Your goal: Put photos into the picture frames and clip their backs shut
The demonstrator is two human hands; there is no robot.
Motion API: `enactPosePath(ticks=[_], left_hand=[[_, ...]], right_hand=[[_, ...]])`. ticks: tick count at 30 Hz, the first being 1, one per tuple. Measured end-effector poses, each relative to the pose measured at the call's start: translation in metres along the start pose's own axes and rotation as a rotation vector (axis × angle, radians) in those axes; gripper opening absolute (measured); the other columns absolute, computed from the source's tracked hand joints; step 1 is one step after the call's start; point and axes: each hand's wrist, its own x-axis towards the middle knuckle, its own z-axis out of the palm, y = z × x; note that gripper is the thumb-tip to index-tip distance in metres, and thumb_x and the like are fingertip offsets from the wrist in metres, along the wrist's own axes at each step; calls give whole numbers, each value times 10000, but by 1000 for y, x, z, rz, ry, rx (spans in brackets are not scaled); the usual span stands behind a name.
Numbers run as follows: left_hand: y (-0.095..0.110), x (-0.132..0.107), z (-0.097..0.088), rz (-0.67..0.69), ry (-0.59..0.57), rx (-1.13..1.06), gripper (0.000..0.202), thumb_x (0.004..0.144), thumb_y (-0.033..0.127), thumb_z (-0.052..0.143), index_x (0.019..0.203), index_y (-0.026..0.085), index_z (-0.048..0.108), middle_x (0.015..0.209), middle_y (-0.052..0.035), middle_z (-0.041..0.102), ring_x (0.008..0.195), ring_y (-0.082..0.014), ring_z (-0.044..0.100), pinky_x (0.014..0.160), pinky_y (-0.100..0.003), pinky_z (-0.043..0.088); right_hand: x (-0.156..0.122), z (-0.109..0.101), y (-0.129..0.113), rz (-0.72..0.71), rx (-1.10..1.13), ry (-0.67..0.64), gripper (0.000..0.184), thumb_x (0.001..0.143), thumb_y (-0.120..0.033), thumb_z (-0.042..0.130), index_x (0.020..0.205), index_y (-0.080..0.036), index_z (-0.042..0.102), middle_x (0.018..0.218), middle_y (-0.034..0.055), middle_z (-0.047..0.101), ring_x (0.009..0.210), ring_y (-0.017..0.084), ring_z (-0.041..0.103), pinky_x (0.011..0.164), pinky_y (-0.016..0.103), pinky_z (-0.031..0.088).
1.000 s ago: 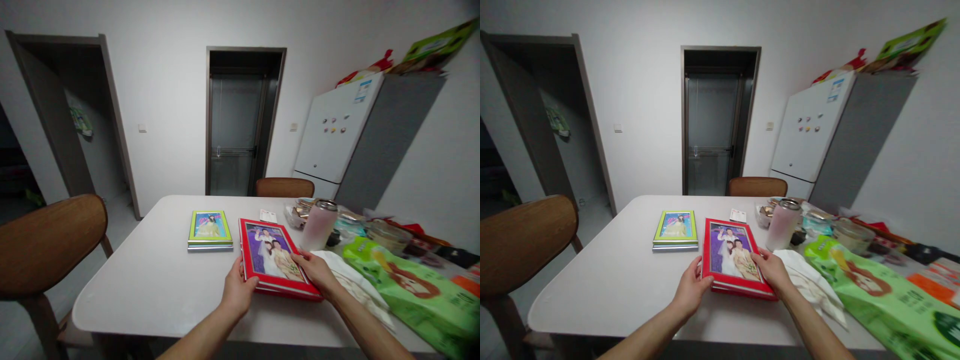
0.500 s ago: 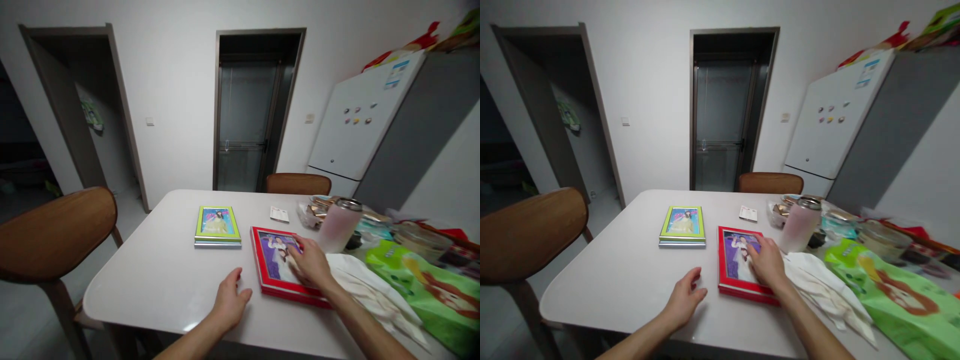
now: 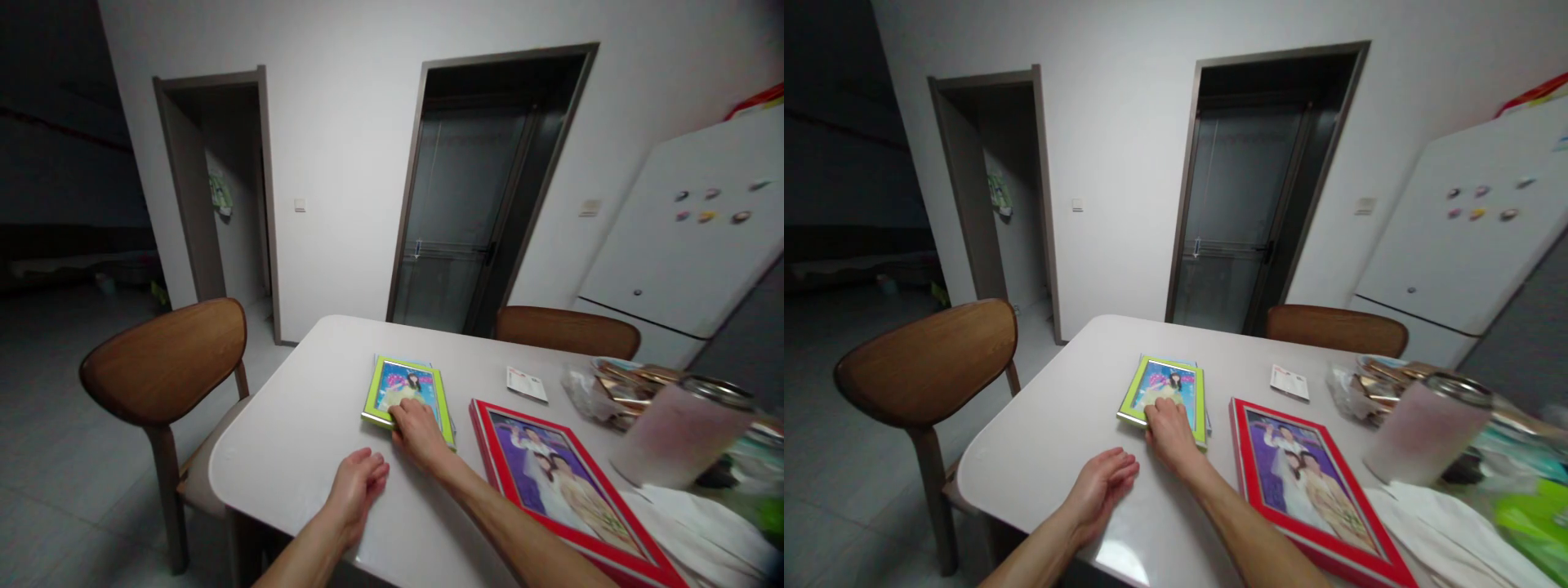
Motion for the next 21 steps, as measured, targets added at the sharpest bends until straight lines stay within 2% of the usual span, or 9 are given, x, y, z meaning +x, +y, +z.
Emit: enactPosePath(ticks=[3, 6, 8, 10, 12, 14, 16, 19, 21], left_hand=[[4, -9, 9, 35, -53, -97, 254, 720, 339, 564, 870, 133, 553, 872, -79, 626, 820, -164, 598, 772, -293, 438], [9, -27, 23, 228, -127, -180, 340, 722, 358, 554, 994, 155, 533, 998, -72, 601, 930, -197, 558, 812, -298, 420], [14, -43, 30, 357, -141, -152, 372, 725, 333, 560, 1049, 157, 508, 1033, -75, 590, 968, -218, 537, 836, -311, 408], [19, -58, 35, 422, -105, -23, 356, 734, 299, 554, 1055, 153, 508, 1032, -73, 594, 979, -219, 528, 862, -311, 392], [23, -72, 37, 478, -86, 140, 328, 763, 272, 515, 1069, 155, 500, 1050, -73, 585, 986, -210, 522, 875, -306, 387], [25, -84, 35, 588, -135, 329, 328, 790, 243, 474, 1109, 170, 474, 1097, -72, 558, 1008, -201, 505, 886, -309, 383], [27, -94, 32, 752, -235, 557, 362, 794, 215, 459, 1154, 191, 439, 1134, -72, 534, 1031, -199, 486, 892, -322, 381], [24, -105, 27, 1019, -391, 901, 430, 769, 170, 449, 1195, 158, 397, 1161, -110, 516, 1070, -209, 459, 915, -334, 362], [18, -109, 25, 1109, -491, 1116, 438, 756, 183, 444, 1184, 98, 411, 1166, -159, 506, 1082, -238, 452, 919, -344, 358]], right_hand=[[-27, -13, -22, -43, 50, 19, 289, 694, -191, 501, 980, -205, 539, 902, 57, 521, 868, 191, 451, 759, 296, 327], [-55, -30, -42, -26, 262, 91, 351, 685, -184, 504, 1034, -215, 519, 887, 65, 518, 850, 198, 459, 757, 314, 356], [-70, -40, -50, -16, 447, 106, 376, 667, -166, 502, 1038, -222, 524, 862, 66, 524, 843, 204, 472, 768, 336, 375], [-83, -50, -56, -9, 651, 119, 351, 660, -181, 498, 1005, -234, 543, 929, 69, 521, 908, 211, 471, 810, 352, 379], [-93, -58, -58, 66, 910, 177, 309, 666, -230, 492, 971, -237, 545, 1043, 67, 498, 976, 215, 461, 828, 347, 392], [-102, -67, -59, 233, 1224, 280, 322, 693, -305, 468, 1007, -244, 503, 1089, 65, 490, 970, 215, 484, 780, 341, 435], [-111, -74, -57, 406, 1493, 359, 408, 717, -376, 446, 1109, -264, 412, 1046, 63, 528, 903, 208, 533, 705, 336, 474], [-125, -80, -47, 603, 1621, 375, 577, 682, -433, 506, 1203, -298, 296, 1013, 48, 569, 841, 202, 577, 658, 329, 491], [-133, -78, -38, 706, 1601, 350, 677, 635, -433, 563, 1227, -295, 263, 1003, 48, 590, 803, 204, 597, 649, 332, 493]])
